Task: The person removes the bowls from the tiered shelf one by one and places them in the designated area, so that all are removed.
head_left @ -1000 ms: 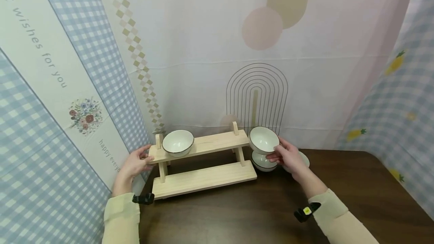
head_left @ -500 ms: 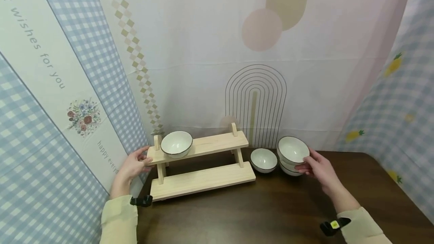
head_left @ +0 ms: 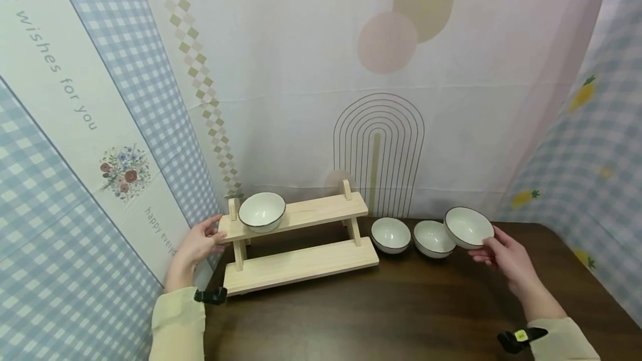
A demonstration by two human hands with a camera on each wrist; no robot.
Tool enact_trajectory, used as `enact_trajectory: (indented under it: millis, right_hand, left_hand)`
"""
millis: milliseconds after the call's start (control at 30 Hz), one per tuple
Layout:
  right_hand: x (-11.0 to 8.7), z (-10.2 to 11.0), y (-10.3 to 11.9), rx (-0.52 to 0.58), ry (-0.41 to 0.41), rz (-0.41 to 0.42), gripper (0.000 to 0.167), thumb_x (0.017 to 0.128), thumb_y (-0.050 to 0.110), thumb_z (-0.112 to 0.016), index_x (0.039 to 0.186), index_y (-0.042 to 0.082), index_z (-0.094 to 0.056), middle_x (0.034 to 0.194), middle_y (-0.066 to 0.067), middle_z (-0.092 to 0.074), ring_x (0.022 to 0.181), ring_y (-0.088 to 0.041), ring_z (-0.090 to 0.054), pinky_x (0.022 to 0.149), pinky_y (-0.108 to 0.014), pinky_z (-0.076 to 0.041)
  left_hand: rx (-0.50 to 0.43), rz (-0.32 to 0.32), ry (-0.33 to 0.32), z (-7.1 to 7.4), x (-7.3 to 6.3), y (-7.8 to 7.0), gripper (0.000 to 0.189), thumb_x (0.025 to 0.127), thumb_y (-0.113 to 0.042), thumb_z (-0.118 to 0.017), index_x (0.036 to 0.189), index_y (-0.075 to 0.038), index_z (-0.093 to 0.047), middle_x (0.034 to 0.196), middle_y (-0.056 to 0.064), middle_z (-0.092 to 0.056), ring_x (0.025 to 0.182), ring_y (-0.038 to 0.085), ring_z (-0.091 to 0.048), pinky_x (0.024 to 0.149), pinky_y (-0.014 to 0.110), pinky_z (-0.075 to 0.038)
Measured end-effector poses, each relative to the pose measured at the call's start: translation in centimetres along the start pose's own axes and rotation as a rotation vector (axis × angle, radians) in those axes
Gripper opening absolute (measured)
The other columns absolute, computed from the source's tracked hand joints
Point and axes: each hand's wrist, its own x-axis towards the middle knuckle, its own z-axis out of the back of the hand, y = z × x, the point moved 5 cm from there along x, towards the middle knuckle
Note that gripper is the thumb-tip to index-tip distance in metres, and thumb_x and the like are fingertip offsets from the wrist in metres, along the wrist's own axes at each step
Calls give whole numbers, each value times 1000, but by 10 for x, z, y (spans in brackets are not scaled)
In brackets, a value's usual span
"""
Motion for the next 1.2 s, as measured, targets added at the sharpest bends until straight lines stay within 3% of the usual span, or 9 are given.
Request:
enact_trajectory:
  millis: [300, 700, 900, 1200]
  right_hand:
    - [-3, 18, -14, 69, -41, -22, 76, 115, 23, -43, 170, 3, 5, 85, 0, -81, 75, -8, -77, 60, -19, -55]
    - [-5, 25, -24, 7, -73, -55, 75, 115, 25, -41, 170, 4, 6, 87, 2, -81, 78, -8, -77, 59, -20, -55]
    - [-5, 25, -29, -3, -77, -67, 75, 115, 23, -39, 169, 3, 8, 87, 4, -81, 78, -7, -77, 59, -19, -55]
    - [-2, 27, -40, -16, -92, -107, 74, 114, 23, -37, 169, 4, 8, 87, 7, -80, 79, -6, -76, 61, -20, -56]
  left_hand:
    - [-22, -6, -3, 0, 1, -2, 67, 107, 1, -60, 164, 10, -26, 122, 29, -54, 100, 42, -75, 79, 39, -66]
    - [-16, -12, -7, 0, 0, -2, 66, 107, 1, -59, 164, 10, -25, 116, 25, -54, 99, 41, -75, 82, 43, -66]
    - [-3, -4, -13, 1, 0, 0, 65, 108, 1, -57, 164, 9, -26, 112, 23, -50, 93, 33, -75, 86, 48, -65]
    - [-9, -5, -17, 0, 0, 2, 65, 108, 2, -58, 164, 10, -26, 110, 21, -50, 94, 33, -75, 84, 46, -65]
